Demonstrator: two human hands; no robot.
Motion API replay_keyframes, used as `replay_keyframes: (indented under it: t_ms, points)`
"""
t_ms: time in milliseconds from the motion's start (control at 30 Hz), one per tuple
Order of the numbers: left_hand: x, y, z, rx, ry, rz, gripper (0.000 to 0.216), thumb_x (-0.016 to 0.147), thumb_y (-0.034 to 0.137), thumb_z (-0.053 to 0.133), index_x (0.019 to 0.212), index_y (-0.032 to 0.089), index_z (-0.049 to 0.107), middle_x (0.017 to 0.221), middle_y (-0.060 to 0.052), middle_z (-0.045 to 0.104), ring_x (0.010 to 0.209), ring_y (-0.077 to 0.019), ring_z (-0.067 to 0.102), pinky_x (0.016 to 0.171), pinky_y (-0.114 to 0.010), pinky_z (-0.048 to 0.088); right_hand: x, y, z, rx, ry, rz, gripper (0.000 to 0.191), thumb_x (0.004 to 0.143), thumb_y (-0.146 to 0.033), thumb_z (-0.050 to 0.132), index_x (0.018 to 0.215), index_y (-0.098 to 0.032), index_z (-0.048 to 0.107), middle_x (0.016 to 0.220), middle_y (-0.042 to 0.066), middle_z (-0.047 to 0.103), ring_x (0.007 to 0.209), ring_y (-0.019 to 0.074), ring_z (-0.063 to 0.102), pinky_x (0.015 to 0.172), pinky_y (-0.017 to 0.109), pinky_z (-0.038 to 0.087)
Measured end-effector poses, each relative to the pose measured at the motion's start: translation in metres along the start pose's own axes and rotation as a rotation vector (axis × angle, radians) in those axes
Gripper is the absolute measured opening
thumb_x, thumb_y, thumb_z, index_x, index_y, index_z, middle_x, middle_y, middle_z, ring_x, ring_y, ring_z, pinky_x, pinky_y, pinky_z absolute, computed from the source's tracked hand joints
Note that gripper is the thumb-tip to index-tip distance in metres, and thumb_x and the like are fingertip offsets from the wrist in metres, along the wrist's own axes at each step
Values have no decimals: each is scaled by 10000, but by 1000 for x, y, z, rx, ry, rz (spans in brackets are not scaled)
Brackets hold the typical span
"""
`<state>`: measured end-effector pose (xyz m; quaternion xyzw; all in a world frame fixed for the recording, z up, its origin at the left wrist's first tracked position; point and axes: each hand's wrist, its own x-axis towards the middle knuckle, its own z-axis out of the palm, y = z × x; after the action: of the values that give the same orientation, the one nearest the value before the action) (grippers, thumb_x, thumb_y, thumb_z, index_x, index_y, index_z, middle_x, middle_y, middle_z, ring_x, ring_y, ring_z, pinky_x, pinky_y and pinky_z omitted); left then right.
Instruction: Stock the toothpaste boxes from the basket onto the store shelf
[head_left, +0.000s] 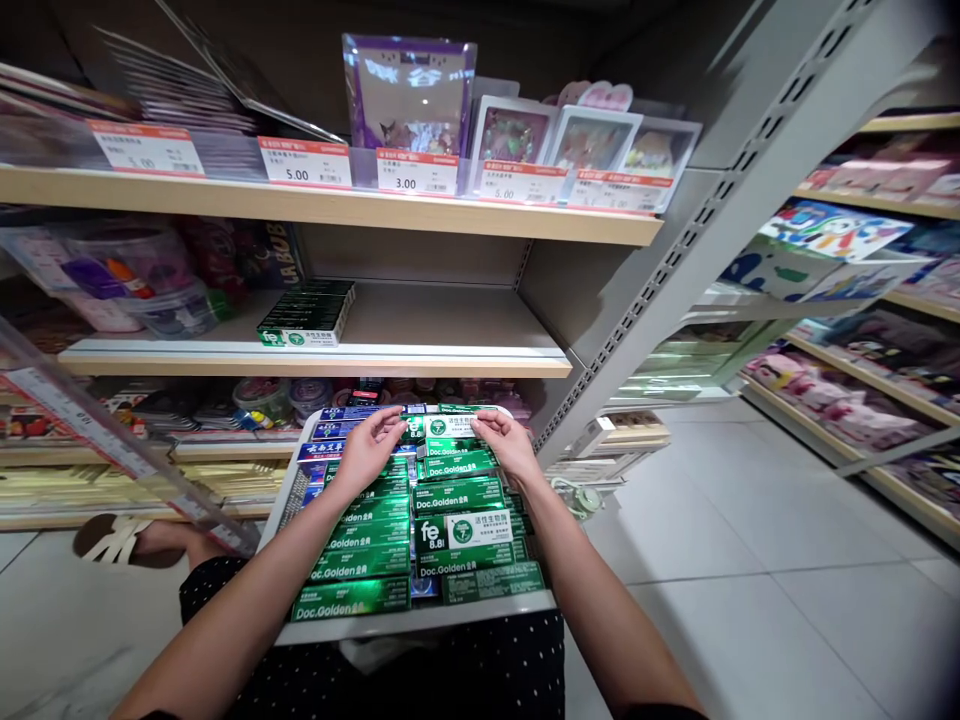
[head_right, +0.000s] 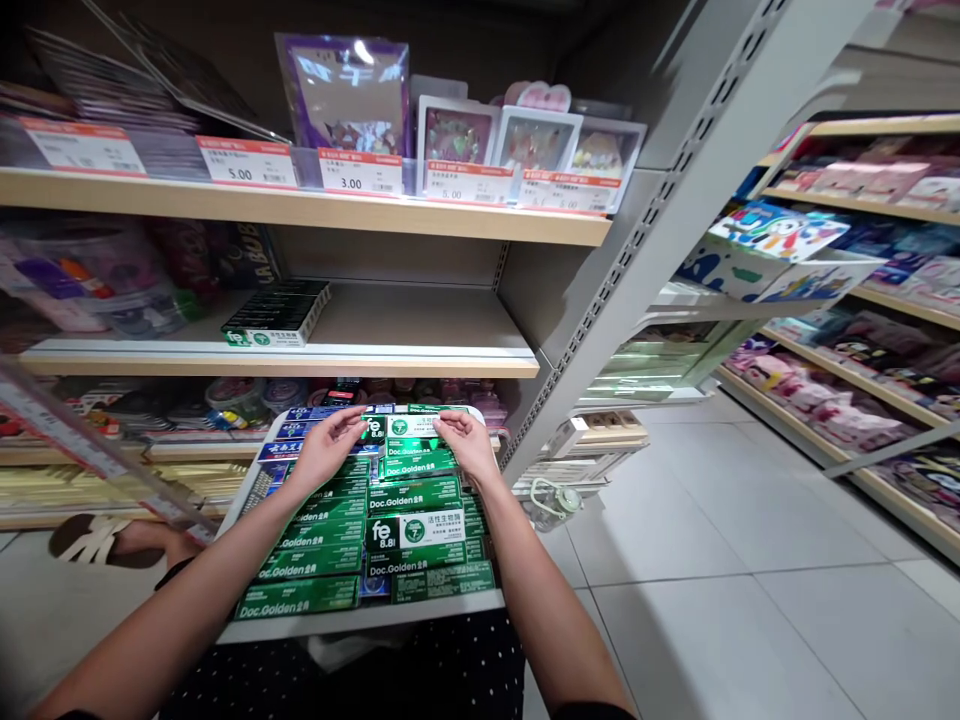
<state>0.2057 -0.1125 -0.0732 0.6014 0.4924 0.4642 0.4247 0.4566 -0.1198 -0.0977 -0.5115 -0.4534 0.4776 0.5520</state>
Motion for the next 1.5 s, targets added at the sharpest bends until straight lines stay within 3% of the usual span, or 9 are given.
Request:
replay_keyframes:
  t_ms: [300,600,900,1067,1267,1500]
  points:
    - [0,6,-1,5,26,-54,422,749,507,667,1002,176,600,911,-63,710,855,-200,688,767,-310,553,-2,-3,0,-40,-51,-34,405,683,-456,771,969,-202,640,982,60,702,928,200,675,874,334,534]
    - [2,2,-1,-101,7,-28,441,713,457,712,1021,157,618,1035,-103,707,952,-222,683,870,-360,546,-10,-7,4,-67,-15,-126,459,696,-400,767,1081,-206,610,1037,70,674,893,175,658,859,336,534]
    - [9,-2,-6,-170,32,37,408,684,390,740,989,162,593,1062,-120,683,953,-208,687,900,-372,536,-14,-26,9,-218,-53,-181,411,689,-363,762,1037,-189,627,917,50,681,825,180,651,788,330,544]
    - [14,13,-38,-116,60,114,363,702,395,737,953,170,604,1005,-91,686,930,-207,685,862,-370,545,-3,-52,36,-198,-69,-201,424,647,-347,779,1013,-179,645,956,65,686,837,175,646,807,331,539]
    - [28,29,-99,-40,168,154,405,656,428,766,918,155,622,916,-75,701,872,-226,684,839,-389,541,28,-85,94,-282,-199,-250,375,645,-254,767,976,-156,622,844,30,661,771,149,630,767,303,529]
    - [52,32,-147,-62,298,177,428,618,415,776,919,149,628,949,-90,704,894,-230,681,890,-402,515,58,-101,154,-429,-242,-284,358,649,-223,774,973,-151,641,750,1,641,707,143,618,690,278,523]
